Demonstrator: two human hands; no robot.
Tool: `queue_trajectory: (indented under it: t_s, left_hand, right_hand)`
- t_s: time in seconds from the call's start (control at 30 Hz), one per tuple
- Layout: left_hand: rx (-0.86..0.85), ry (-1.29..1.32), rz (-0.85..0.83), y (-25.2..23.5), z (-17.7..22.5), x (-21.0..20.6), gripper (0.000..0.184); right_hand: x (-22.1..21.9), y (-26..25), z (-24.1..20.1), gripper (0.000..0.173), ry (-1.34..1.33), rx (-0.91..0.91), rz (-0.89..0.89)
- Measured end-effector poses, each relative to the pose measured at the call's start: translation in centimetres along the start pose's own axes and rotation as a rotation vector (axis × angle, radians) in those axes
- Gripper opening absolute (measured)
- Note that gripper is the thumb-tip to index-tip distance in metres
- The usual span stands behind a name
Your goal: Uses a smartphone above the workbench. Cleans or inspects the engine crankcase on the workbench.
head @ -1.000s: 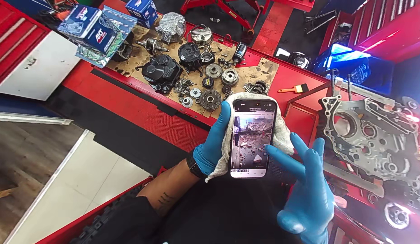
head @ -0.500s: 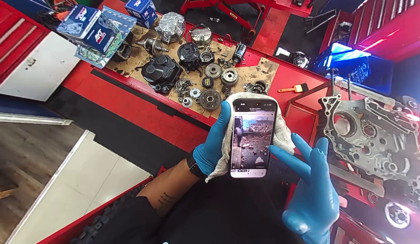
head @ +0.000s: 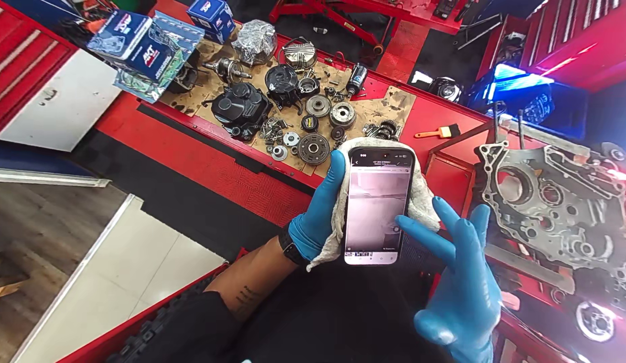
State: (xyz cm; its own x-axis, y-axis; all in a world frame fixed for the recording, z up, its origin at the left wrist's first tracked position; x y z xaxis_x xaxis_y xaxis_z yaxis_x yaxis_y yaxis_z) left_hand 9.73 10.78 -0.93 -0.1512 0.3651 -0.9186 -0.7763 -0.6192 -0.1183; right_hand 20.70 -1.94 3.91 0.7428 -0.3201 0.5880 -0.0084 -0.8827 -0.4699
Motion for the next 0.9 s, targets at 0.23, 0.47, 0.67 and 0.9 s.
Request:
queue_trajectory:
  t_s: [0.23,0.47,0.67,0.9]
  left_hand:
    - [0.016,-0.009,0.016,-0.1,-0.3,0.2,0.054]
    - [0.016,-0.017,0.022,0.0,-0.2,0.3,0.054]
    - [0.022,0.005,0.000,0.0,-0.2,0.2,0.054]
    - [0.015,0.023,-0.018,0.0,-0.2,0.1,0.053]
  right_hand:
    - [-1.9,-0.5,-1.0,0.091,0.027,0.040,-0.092]
    - [-1.7,-0.5,-0.7,0.089,0.020,0.033,-0.075]
    - [-1.7,-0.5,-0.8,0.089,0.024,0.034,-0.076]
    - [-1.6,-0.4,-0.8,0.088,0.020,0.034,-0.065]
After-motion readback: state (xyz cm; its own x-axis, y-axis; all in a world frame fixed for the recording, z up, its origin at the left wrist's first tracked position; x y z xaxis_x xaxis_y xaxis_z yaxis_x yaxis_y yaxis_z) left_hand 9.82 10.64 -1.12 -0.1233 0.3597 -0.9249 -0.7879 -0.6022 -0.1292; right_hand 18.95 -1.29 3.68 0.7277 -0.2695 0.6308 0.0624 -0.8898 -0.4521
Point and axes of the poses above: each hand's wrist, its own y-axis away from the middle knuckle, its own x-axis out of the back of the hand, z = x × y, the point moved 8 cm from there along -y, towards the middle knuckle, and after that the axes turned 6 degrees about -z, right-handed, at the moved point
